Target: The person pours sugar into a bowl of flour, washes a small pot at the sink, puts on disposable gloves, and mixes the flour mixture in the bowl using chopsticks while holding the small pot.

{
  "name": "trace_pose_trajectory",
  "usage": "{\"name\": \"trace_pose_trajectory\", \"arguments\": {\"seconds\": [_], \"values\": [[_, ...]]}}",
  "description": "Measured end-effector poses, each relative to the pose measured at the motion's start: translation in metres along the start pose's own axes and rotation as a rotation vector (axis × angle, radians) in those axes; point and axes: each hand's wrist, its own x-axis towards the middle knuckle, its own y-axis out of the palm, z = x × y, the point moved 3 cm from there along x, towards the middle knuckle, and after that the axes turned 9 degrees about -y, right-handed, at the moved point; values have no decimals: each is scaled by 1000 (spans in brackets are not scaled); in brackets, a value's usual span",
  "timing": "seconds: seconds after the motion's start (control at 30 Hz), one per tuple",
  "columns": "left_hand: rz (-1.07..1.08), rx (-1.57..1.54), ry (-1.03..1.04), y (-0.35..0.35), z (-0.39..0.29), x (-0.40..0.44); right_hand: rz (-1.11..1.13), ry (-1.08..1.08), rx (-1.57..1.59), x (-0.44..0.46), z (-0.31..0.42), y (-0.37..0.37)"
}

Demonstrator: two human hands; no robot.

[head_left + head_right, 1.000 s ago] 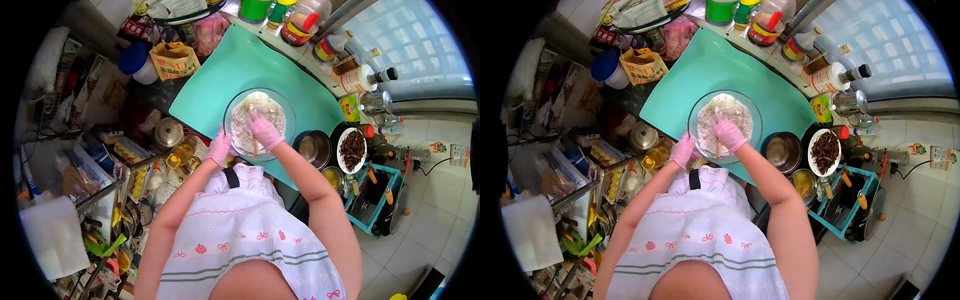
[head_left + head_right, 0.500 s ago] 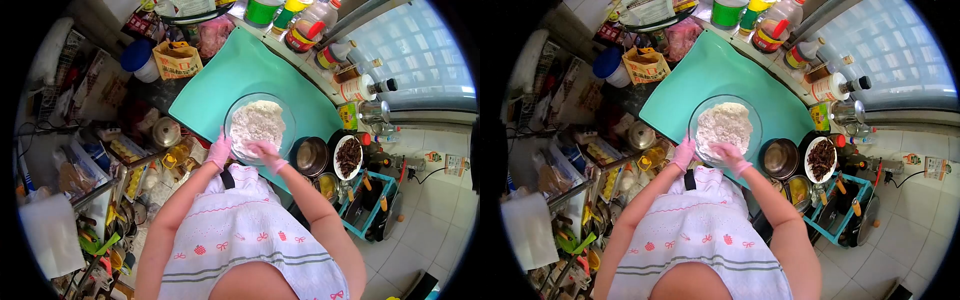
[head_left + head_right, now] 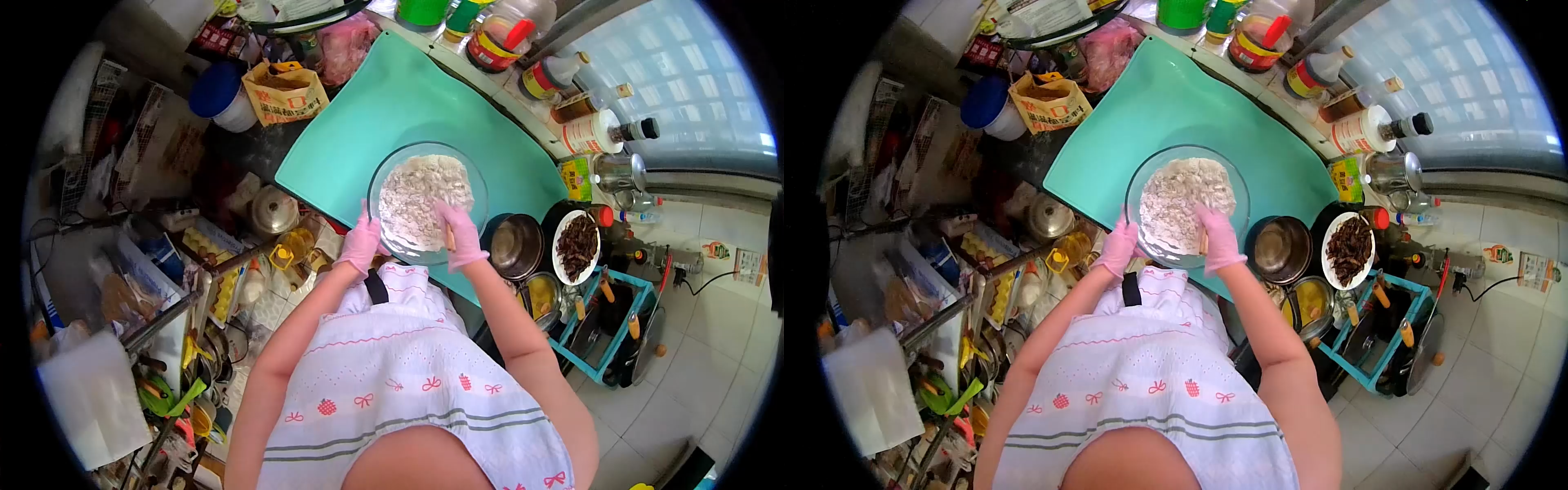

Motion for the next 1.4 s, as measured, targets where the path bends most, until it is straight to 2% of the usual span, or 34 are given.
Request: {"name": "trace_pose_trajectory", "arguments": {"seconds": [0.1,0.23,0.27,0.37,0.47,0.57,0.7,0.73,0.83,0.93,1.03,1.13,1.2,1.23,1.3,1.37,1.4], "values": [[-80,62,73,4,5,7,-78,-42,-18,-30,16,0],[-28,0,19,2,-3,-4,-149,-162,46,-31,36,-35],[-42,41,33,0,-3,-4,-272,-138,264,-23,44,-45],[-29,60,32,-2,-7,-7,-162,-146,-102,10,21,-63],[-20,45,24,-2,-10,-8,-290,-282,136,36,-17,-24],[-62,88,70,2,7,7,-185,-283,177,39,-19,21],[-46,25,92,-6,-26,-21,198,-276,262,15,-6,18],[-21,2,72,-6,-26,-21,200,-319,293,5,0,6],[5,1,45,-6,-21,-17,91,-156,551,-8,-13,-32],[-41,87,89,-4,-12,-9,-128,147,409,17,-26,-57],[-34,56,83,-4,-22,-17,-280,-240,328,47,-44,-6],[3,12,28,-4,-22,-14,-98,-248,444,44,2,30],[33,-74,6,-2,-17,-13,202,-223,318,36,26,18],[11,-16,29,-4,-17,-14,350,-211,250,30,35,13],[-31,94,80,-6,-20,-15,265,-219,384,13,29,-6],[-39,17,32,-8,-30,-24,136,-258,495,6,21,-32],[-44,-24,5,-8,-32,-28,84,-243,376,8,11,-47]]}}
